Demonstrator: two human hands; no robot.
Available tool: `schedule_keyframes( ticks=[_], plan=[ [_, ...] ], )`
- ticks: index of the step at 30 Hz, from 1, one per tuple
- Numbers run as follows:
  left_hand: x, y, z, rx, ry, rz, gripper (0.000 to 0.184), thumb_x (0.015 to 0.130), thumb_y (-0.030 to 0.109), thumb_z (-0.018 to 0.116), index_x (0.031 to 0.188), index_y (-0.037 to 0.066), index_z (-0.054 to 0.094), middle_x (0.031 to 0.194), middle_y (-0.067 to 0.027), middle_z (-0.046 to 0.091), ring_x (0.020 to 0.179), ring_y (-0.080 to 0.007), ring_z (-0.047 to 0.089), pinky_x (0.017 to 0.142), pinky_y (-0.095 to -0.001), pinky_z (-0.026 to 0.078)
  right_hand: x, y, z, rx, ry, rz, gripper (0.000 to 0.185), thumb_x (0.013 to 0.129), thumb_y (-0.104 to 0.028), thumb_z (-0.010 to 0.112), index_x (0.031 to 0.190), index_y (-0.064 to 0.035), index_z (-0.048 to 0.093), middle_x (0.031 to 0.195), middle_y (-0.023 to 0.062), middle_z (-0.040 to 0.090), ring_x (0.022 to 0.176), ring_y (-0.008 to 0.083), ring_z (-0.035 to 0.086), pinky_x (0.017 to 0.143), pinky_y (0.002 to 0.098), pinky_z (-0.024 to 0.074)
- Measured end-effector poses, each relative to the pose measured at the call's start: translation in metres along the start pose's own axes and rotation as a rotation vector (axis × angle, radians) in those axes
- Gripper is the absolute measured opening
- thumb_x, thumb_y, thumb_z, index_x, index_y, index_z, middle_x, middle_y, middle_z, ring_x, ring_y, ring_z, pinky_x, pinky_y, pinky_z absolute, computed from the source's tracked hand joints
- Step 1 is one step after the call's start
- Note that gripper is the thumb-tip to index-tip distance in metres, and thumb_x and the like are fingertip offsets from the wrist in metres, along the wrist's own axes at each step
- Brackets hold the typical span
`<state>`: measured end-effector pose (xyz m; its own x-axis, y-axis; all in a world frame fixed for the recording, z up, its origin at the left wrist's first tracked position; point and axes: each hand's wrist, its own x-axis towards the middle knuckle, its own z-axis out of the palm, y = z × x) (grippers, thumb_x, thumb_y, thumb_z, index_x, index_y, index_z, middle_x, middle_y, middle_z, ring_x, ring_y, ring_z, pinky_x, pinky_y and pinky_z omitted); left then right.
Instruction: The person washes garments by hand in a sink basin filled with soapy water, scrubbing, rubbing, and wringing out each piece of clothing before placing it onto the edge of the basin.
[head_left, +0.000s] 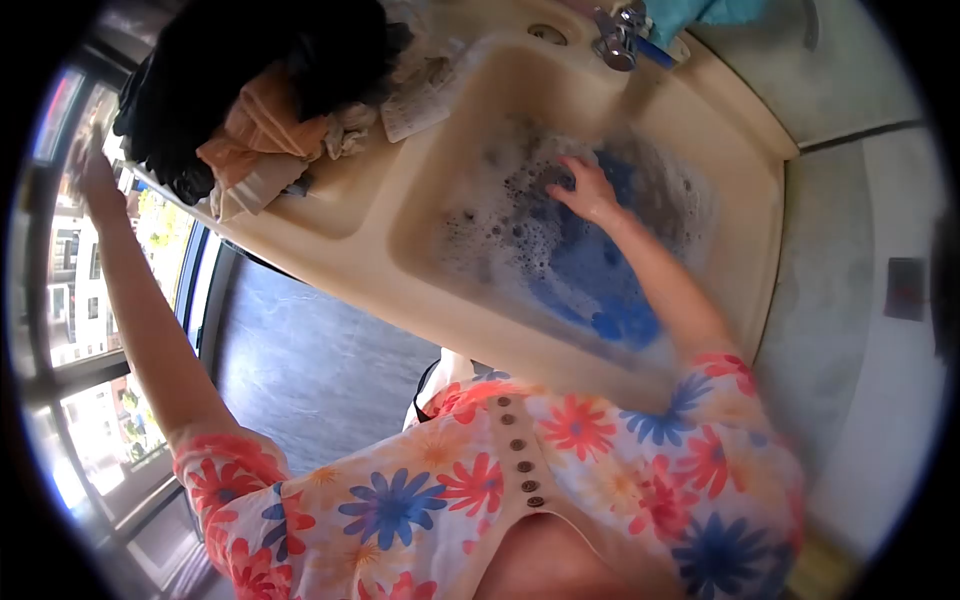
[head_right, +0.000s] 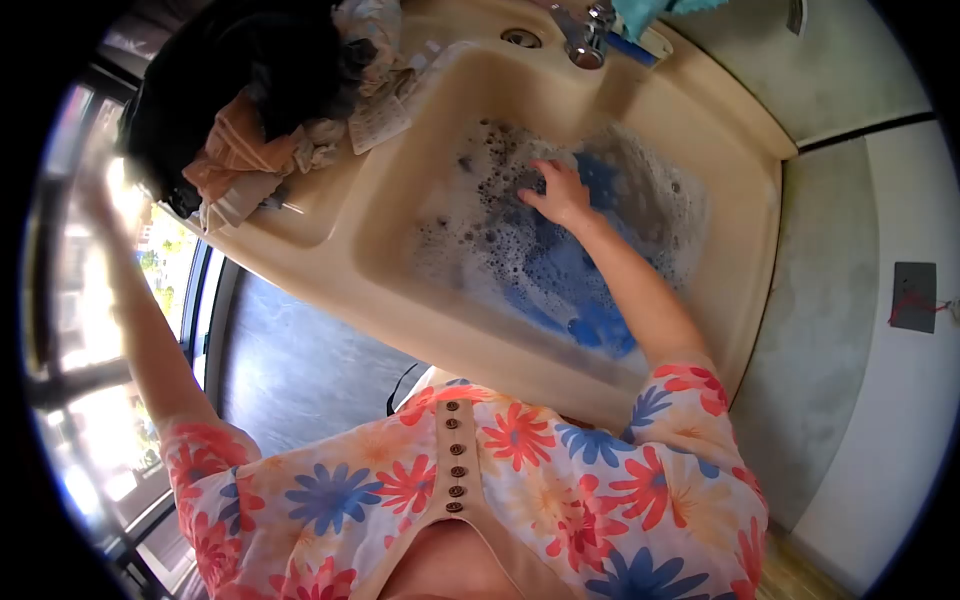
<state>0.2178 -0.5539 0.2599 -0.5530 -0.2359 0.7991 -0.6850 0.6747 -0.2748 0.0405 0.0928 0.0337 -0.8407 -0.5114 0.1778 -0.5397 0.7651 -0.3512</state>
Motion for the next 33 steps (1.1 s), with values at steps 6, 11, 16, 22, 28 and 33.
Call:
schedule_keyframes(
  ticks=[6, 11, 16, 22, 28, 33],
  plan=[
    [-0.015, 0.227, -0.207, -1.316, -0.028, -0.032, 0.020, 0.080, 0.006, 0.059, 0.099, 0.006, 0.064, 0.096, -0.0012, 0.064, 0.081, -0.0069, 0.059, 0.069, -0.0181, 0.046, -0.018, 0.001, 0.058, 0.118, -0.572, 0.349, 0.035, 0.073, -0.028, 0.065, 0.099, -0.0048, 0.061, 0.096, 0.0173, 0.060, 0.094, 0.0311, 0.056, 0.083, 0.0372, 0.0429],
    [-0.092, 0.389, -0.201, -1.284, -1.063, 0.689, 0.035, 0.070, 0.021, 0.063, 0.103, 0.009, 0.060, 0.099, -0.0107, 0.061, 0.089, -0.0253, 0.058, 0.079, -0.0347, 0.045, -0.047, 0.042, 0.010, 0.810, -0.304, 0.449, 0.033, 0.072, -0.021, 0.066, 0.097, 0.0005, 0.060, 0.094, 0.0123, 0.061, 0.088, 0.0201, 0.056, 0.077, 0.0288, 0.0430],
    [-0.169, 0.467, -0.143, -0.969, -1.073, 0.737, 0.047, 0.066, 0.027, 0.065, 0.108, 0.009, 0.057, 0.101, -0.0137, 0.060, 0.093, -0.0303, 0.057, 0.082, -0.0362, 0.044, -0.077, 0.065, -0.002, 0.966, -0.172, 0.662, 0.032, 0.074, -0.016, 0.063, 0.101, 0.0008, 0.059, 0.095, 0.0110, 0.060, 0.088, 0.0172, 0.054, 0.078, 0.0272, 0.0424],
    [-0.227, 0.497, -0.099, -0.724, -1.375, 0.923, 0.044, 0.062, 0.024, 0.067, 0.101, 0.006, 0.060, 0.098, -0.0151, 0.061, 0.092, -0.0303, 0.058, 0.081, -0.0380, 0.045, -0.087, 0.107, -0.021, 0.928, -0.259, 0.676, 0.037, 0.070, -0.016, 0.066, 0.102, 0.0011, 0.059, 0.093, 0.0124, 0.060, 0.087, 0.0198, 0.056, 0.075, 0.0279, 0.0437],
    [-0.208, 0.474, -0.112, -0.583, -1.573, 1.033, 0.037, 0.060, 0.013, 0.069, 0.096, 0.007, 0.064, 0.088, -0.0150, 0.063, 0.084, -0.0297, 0.060, 0.074, -0.0377, 0.047, -0.114, 0.156, -0.020, 0.624, 0.139, 0.604, 0.045, 0.067, -0.027, 0.069, 0.101, 0.0007, 0.059, 0.090, 0.0150, 0.062, 0.083, 0.0259, 0.060, 0.074, 0.0326, 0.0461],
    [-0.191, 0.472, -0.133, -0.540, -1.626, 0.923, 0.044, 0.059, 0.010, 0.069, 0.102, 0.008, 0.062, 0.090, -0.0145, 0.064, 0.084, -0.0284, 0.060, 0.072, -0.0366, 0.047, -0.111, 0.177, -0.020, 0.299, -0.253, 0.521, 0.045, 0.066, -0.027, 0.068, 0.104, -0.0055, 0.059, 0.099, 0.0187, 0.060, 0.093, 0.0300, 0.058, 0.082, 0.0362, 0.0440]
  ],
)
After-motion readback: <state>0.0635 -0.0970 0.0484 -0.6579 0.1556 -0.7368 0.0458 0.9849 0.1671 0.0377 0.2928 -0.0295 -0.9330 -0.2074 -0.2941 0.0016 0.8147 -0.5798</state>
